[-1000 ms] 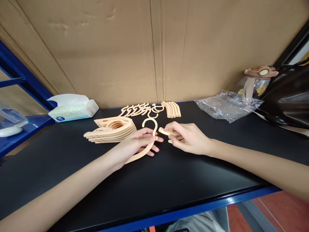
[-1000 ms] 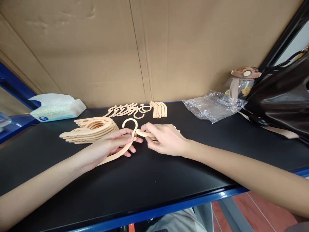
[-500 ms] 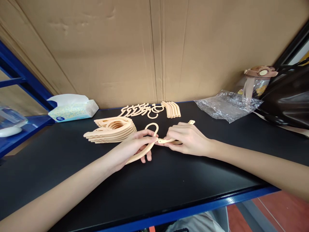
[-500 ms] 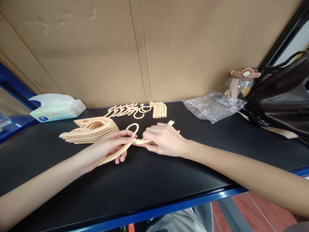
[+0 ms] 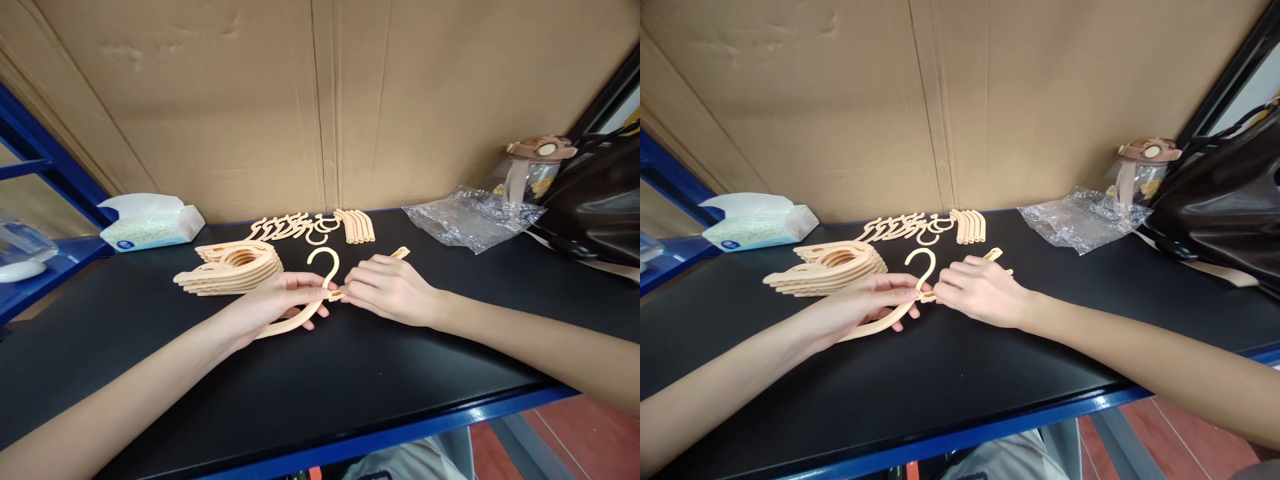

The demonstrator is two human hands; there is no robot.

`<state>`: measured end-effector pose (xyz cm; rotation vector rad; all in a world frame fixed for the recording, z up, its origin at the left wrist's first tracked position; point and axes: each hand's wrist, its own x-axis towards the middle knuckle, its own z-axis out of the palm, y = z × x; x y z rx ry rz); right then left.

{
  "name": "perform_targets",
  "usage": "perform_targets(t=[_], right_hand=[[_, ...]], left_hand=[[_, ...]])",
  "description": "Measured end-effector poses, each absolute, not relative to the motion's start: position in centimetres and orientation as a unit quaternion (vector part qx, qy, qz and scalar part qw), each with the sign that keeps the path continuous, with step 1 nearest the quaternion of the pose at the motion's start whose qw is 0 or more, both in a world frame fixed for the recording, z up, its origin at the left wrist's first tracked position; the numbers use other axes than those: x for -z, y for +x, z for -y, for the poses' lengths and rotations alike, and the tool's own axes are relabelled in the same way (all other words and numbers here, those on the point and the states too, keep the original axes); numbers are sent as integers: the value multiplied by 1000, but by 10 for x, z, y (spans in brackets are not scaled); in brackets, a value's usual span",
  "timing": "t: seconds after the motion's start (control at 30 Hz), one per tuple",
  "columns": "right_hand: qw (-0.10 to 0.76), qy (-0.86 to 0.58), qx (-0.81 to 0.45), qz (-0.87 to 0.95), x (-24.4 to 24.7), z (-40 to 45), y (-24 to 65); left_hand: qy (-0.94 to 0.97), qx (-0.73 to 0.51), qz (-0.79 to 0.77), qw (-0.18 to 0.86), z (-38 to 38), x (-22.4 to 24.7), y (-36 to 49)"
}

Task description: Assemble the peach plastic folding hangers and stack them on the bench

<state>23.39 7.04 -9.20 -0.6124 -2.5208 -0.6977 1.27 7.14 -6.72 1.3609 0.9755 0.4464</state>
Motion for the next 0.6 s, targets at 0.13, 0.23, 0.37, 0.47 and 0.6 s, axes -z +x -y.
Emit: perform_targets(t=[0.13,0.23,0.37,0.47,0.6], right_hand=[[225,-208,276,911,94,-69,234],[225,-195,300,906,95,-68,233],[229,-193,306,903,95,-67,232],[237,-191,288,908,95,-67,232],[245,-192,260,914,94,-66,232]], left_hand=[[604,-194,-430,643,-72,67,13],[606,-193,-428,642,-72,66,14],[634,-195,-429,614,-69,64,15],[651,-199,-434,590,-68,64,15],[641,-203,-443,593,-68,65,14]])
